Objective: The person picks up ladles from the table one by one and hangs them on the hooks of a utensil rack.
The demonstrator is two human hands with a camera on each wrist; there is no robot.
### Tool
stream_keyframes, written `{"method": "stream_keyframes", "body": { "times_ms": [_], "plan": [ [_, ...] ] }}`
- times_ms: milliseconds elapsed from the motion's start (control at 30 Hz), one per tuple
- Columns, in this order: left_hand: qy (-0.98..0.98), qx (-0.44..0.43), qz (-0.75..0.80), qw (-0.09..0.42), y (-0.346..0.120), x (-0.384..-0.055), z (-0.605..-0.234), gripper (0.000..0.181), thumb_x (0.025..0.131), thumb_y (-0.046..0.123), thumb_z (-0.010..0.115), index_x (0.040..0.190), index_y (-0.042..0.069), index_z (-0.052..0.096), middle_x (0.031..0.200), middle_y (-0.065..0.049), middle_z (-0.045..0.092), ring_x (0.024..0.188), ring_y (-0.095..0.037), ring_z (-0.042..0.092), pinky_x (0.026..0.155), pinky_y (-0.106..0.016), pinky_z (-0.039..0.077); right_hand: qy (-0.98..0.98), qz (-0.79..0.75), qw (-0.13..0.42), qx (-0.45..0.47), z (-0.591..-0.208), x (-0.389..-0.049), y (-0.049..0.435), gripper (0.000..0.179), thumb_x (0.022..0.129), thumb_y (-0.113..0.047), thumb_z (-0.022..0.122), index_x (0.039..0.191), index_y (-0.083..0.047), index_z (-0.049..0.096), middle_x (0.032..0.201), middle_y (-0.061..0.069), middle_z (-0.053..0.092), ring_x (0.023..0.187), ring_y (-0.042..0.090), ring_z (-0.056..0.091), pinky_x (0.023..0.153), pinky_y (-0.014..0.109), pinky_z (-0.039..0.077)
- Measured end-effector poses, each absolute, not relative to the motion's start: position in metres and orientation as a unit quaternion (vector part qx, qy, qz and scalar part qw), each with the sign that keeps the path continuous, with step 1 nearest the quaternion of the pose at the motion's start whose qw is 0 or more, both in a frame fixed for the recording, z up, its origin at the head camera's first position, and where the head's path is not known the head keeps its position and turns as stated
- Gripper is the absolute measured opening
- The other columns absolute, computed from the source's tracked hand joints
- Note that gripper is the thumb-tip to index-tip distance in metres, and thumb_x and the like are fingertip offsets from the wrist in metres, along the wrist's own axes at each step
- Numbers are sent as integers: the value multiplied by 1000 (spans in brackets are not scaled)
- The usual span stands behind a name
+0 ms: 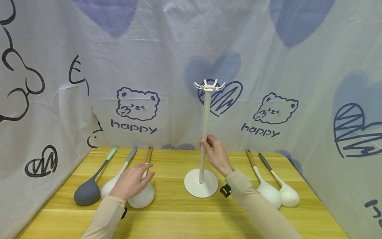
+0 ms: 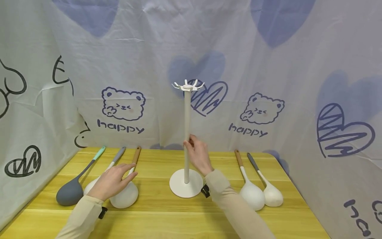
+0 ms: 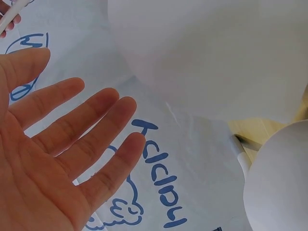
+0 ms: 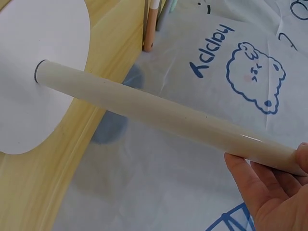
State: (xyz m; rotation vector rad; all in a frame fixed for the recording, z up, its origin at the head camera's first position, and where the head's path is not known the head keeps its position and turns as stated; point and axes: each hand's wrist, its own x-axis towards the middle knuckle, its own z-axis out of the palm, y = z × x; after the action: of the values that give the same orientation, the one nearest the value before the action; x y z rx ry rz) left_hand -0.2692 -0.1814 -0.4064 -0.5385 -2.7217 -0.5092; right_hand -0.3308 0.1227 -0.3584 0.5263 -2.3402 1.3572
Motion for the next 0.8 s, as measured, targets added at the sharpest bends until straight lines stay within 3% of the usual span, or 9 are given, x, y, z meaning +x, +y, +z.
{"method": "stream_keyframes", "body": {
  "times_ms": [800],
  "plan": [
    [-953, -186, -185, 154, -184, -270, -407, 39, 98, 31, 60, 128, 7, 63, 123, -17, 67, 108, -35, 66, 91, -52, 54, -830, 475, 200, 212, -359, -311, 106, 27, 100, -18, 56, 120, -2, 64, 102, 13, 72, 101, 29, 70, 84, 42, 60]
  ]
}}
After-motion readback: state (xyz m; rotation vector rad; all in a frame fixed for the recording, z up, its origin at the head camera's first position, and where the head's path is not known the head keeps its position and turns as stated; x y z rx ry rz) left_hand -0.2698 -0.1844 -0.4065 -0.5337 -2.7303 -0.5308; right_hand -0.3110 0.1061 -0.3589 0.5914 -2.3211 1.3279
